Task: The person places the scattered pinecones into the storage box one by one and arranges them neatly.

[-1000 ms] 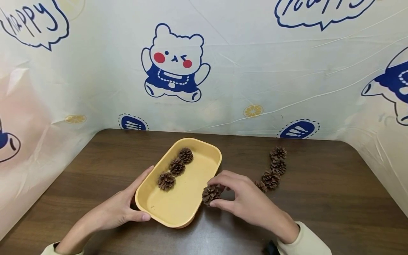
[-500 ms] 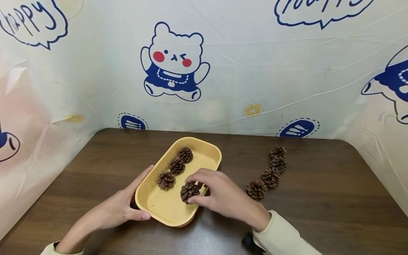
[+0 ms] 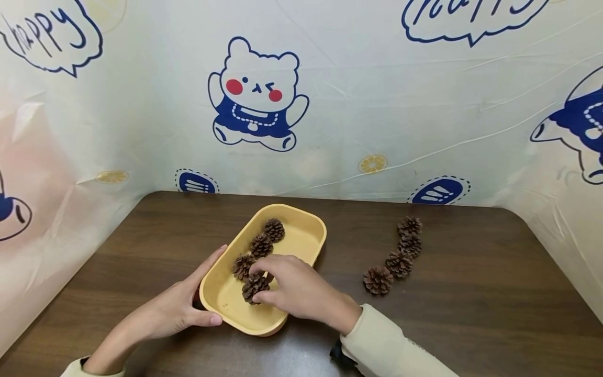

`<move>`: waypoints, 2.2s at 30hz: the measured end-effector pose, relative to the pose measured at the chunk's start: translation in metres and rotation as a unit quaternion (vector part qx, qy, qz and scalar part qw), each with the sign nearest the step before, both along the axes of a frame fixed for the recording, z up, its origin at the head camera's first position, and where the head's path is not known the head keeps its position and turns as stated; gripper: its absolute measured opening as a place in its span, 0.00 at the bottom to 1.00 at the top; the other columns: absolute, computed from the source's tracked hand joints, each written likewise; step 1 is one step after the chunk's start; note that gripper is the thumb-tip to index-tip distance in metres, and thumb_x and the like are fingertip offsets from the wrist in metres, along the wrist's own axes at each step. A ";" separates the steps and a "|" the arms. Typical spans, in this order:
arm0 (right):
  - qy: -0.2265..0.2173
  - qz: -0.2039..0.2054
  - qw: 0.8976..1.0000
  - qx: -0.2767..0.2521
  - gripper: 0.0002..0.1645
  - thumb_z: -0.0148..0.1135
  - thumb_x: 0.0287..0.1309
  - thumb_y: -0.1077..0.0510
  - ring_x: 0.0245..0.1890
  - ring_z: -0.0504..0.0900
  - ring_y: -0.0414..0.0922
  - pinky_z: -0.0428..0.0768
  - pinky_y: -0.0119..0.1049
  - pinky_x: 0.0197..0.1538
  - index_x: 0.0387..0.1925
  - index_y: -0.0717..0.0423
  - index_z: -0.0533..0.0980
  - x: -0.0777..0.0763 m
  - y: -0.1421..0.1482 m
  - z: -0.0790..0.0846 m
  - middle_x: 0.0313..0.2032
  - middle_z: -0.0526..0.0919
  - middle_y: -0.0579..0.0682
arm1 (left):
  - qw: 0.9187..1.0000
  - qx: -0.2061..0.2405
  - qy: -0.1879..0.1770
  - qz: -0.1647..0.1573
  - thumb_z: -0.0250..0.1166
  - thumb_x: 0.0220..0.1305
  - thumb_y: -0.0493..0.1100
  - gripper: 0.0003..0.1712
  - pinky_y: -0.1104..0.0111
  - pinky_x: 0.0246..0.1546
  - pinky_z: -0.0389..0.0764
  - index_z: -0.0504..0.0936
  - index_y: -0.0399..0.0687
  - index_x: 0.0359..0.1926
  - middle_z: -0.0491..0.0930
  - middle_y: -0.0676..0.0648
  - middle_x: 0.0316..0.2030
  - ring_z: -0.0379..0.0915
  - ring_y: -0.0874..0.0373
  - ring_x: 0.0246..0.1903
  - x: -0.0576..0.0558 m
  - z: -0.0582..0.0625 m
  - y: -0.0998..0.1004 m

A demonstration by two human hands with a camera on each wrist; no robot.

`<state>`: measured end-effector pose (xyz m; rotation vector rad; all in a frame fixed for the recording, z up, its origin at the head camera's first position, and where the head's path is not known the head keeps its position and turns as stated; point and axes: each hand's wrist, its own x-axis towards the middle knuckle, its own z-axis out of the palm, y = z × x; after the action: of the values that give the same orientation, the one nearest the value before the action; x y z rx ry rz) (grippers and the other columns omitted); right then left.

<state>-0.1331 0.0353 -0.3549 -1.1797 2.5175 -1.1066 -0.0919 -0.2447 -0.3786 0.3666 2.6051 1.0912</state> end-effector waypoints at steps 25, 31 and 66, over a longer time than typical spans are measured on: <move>-0.020 0.004 0.997 0.079 0.19 0.77 0.59 0.59 0.43 0.80 0.35 0.78 0.30 0.52 0.52 0.54 0.84 -0.003 -0.040 -0.007 0.50 0.89 0.45 | 1.000 0.007 -0.003 -0.006 0.81 0.52 0.61 0.74 0.43 0.61 0.72 0.36 0.75 0.85 0.71 0.34 0.73 0.76 0.49 0.57 0.001 -0.002 -0.001; -0.019 0.013 0.996 0.090 0.16 0.77 0.59 0.59 0.43 0.79 0.33 0.77 0.28 0.51 0.49 0.52 0.84 -0.004 -0.045 -0.009 0.47 0.89 0.43 | 1.000 0.007 0.001 -0.009 0.81 0.52 0.61 0.74 0.49 0.59 0.74 0.36 0.76 0.84 0.72 0.36 0.72 0.76 0.51 0.54 0.000 -0.002 -0.001; 0.052 0.024 0.990 0.132 0.23 0.75 0.62 0.56 0.58 0.84 0.38 0.79 0.34 0.63 0.59 0.48 0.84 -0.002 -0.051 -0.014 0.57 0.88 0.40 | 1.000 0.012 0.007 -0.012 0.81 0.52 0.60 0.74 0.46 0.58 0.74 0.36 0.76 0.84 0.72 0.35 0.72 0.76 0.50 0.51 0.001 -0.001 -0.001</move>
<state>-0.1350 -0.0158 -0.3690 -1.2430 2.5962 -0.6883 -0.0909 -0.2461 -0.3798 0.4108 2.5953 1.1161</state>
